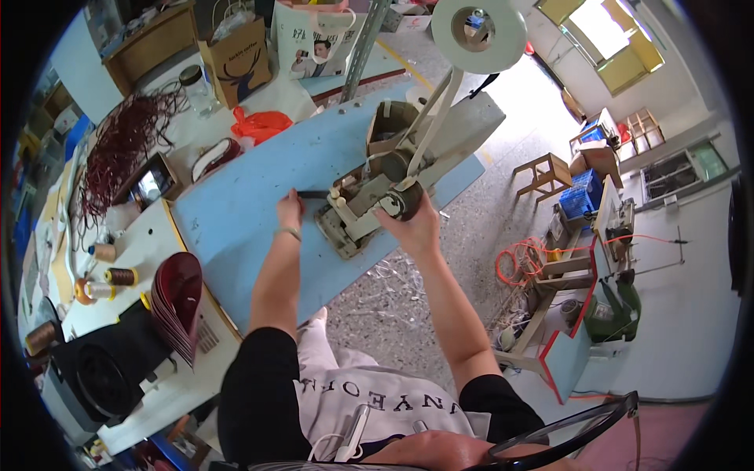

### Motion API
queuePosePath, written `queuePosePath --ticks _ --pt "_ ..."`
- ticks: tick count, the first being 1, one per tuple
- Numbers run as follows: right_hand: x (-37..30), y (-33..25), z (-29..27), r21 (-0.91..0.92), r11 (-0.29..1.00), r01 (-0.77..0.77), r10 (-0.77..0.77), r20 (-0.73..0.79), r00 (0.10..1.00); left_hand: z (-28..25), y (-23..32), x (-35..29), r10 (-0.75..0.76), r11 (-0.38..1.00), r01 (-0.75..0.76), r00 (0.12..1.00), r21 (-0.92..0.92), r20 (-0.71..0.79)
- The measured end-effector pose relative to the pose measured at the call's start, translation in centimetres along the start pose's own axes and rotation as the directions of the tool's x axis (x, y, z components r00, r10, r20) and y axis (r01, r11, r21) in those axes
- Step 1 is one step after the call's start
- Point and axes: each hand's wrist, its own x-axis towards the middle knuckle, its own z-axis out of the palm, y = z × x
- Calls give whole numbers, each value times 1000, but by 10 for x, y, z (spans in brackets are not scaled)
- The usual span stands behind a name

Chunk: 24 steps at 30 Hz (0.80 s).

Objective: The person collects and aligns shoe upper pieces, feeds them through a taping machine to bind their edges with tape, folds and separates the chained pieces, and loads another stack of components into the machine.

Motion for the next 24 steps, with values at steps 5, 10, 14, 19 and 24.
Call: queuePosePath --ticks 5,10,14,19,24 --pt "-50 31 -21 255 966 33 -33 -2 999 -25 29 -38 -148 933 106 984 343 97" --pt "-111 82 -48 416 909 42 -6 -88 996 -74 63 -197 590 514 -486 799 707 120" --pt "-132 86 -51 523 852 -13 55 -65 996 -164 117 -281 879 113 -187 476 976 -10" --pt "-149 86 -54 575 813 -87 118 -16 993 -261 130 -266 819 355 364 322 861 -474" --pt "-162 117 -64 495 860 -119 113 43 993 -289 148 -243 574 375 518 522 769 -631"
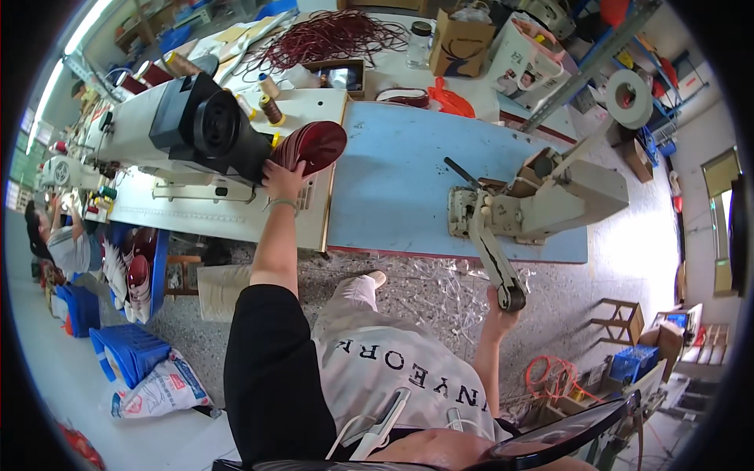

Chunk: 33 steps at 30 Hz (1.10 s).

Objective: The person collects and aligns shoe upper pieces, feeds them through a taping machine to bind their edges with tape, folds and separates the chained pieces, and loads another stack of components into the machine.

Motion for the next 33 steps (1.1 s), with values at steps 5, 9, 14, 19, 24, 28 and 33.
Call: queuePosePath --ticks 5,9,14,19,24,28,33 --pt "-5 -28 -24 -495 869 22 130 271 954 11 -31 24 102 991 -95 992 -95 68" --pt "-29 -88 -44 -651 652 -388 752 486 446 -47 44 -62 388 711 -300 922 -636 -1" --pt "-33 -141 4 -68 998 12 36 664 747 -117 123 -225 696 -23 127 714 -992 76" --pt "-19 -165 1 479 871 110 -302 346 888 -148 155 -362 902 -126 -52 410 -991 -136" --pt "-22 -144 -46 333 942 40 -56 39 998 -152 168 -392 963 -94 -404 196 -910 -187" --pt "-14 -112 -58 29 996 88 -87 -8 996 -129 172 -403 968 -78 -183 221 -980 -118" --pt "-11 -114 -58 -187 979 77 -78 2 997 -128 182 -410 950 96 239 268 -966 160"
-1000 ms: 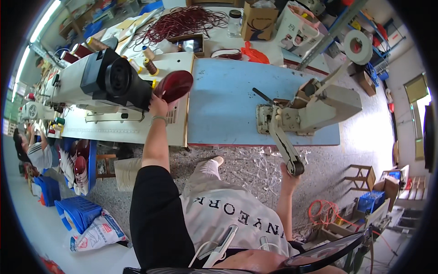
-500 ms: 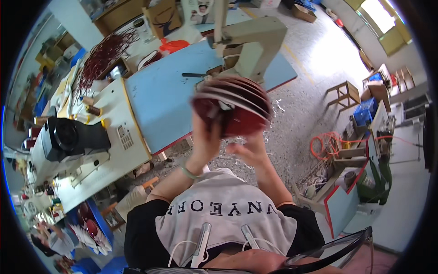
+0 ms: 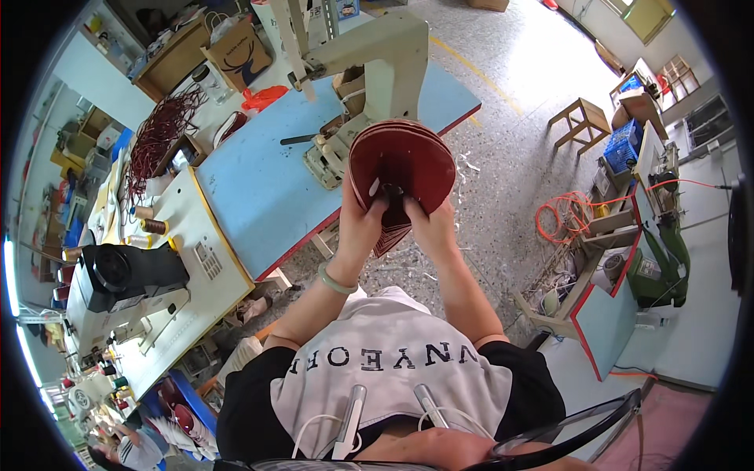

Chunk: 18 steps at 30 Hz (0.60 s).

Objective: The person collects and aligns shoe upper pieces, feeds them through a taping machine to bind their edges with tape, folds and separates the chained pieces, and loads another stack of components into the machine.

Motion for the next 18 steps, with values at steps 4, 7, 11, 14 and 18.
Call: queuePosePath --ticks 4,7,11,14,18 --pt "9 -1 -12 26 999 23 -24 58 998 -6 -1 5 54 990 -48 997 130 -48" --pt "15 14 -11 -57 997 56 -50 110 993 -20 -7 6 105 975 -104 994 194 8" --pt "12 26 -13 -45 999 20 -13 146 989 -24 1 2 80 928 -121 988 352 129" --pt "2 33 -8 41 994 98 -103 142 984 -27 0 -11 59 920 -124 982 371 181" --pt "-27 67 6 301 944 138 -149 13 989 -27 -25 -35 232 801 -325 943 504 239"
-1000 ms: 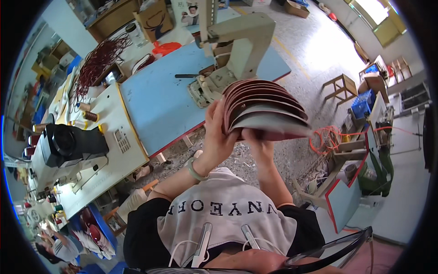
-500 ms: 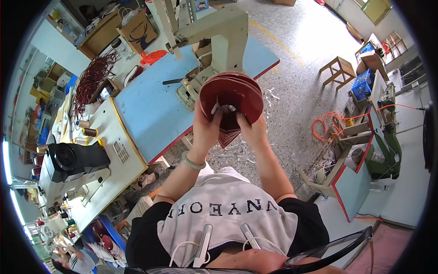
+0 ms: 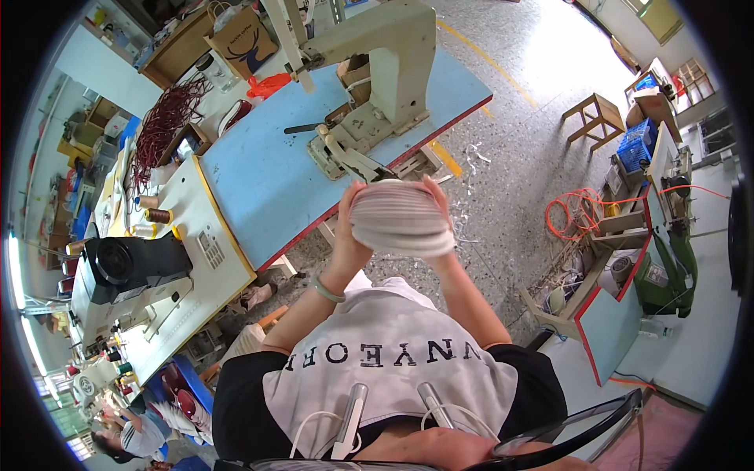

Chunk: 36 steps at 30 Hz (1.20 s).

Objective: The person collects and aligns shoe upper pieces, feeds them through a taping machine to bind their edges with tape, folds and separates the chained pieces, and loads another stack of components into the machine.

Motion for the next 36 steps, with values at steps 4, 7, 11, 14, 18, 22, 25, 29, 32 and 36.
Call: queuePosePath --ticks 4,7,11,14,18,22,25,29,32,36 --pt "-30 12 23 85 990 -111 115 -45 992 12 -41 -31 -197 857 169 980 -487 -6" --pt "-33 3 36 137 986 -91 108 -120 987 4 -50 -25 -210 832 188 977 -523 16" --pt "-39 -6 49 -209 977 47 -67 -89 994 -31 -64 -10 -348 739 412 911 -533 222" --pt "-27 1 44 -195 981 -5 -15 -100 995 -52 -32 36 -156 966 209 941 -151 299" --pt "14 -46 35 105 991 -81 85 -32 996 -41 5 83 -183 936 58 924 347 337" --pt "16 -41 21 184 950 -254 283 -155 946 -28 45 118 -402 769 39 806 638 435" --pt "23 -34 14 262 917 -301 355 -191 915 -21 44 125 -351 746 -51 817 663 458" --pt "37 -22 -5 382 798 -465 547 -137 826 -7 40 146 -347 737 -130 769 664 536" --pt "46 -29 -8 483 601 -637 736 -24 677 -4 19 151 -354 779 -69 773 624 527" --pt "27 -28 3 402 700 -590 657 -38 753 -23 49 150 -459 777 6 690 629 560"
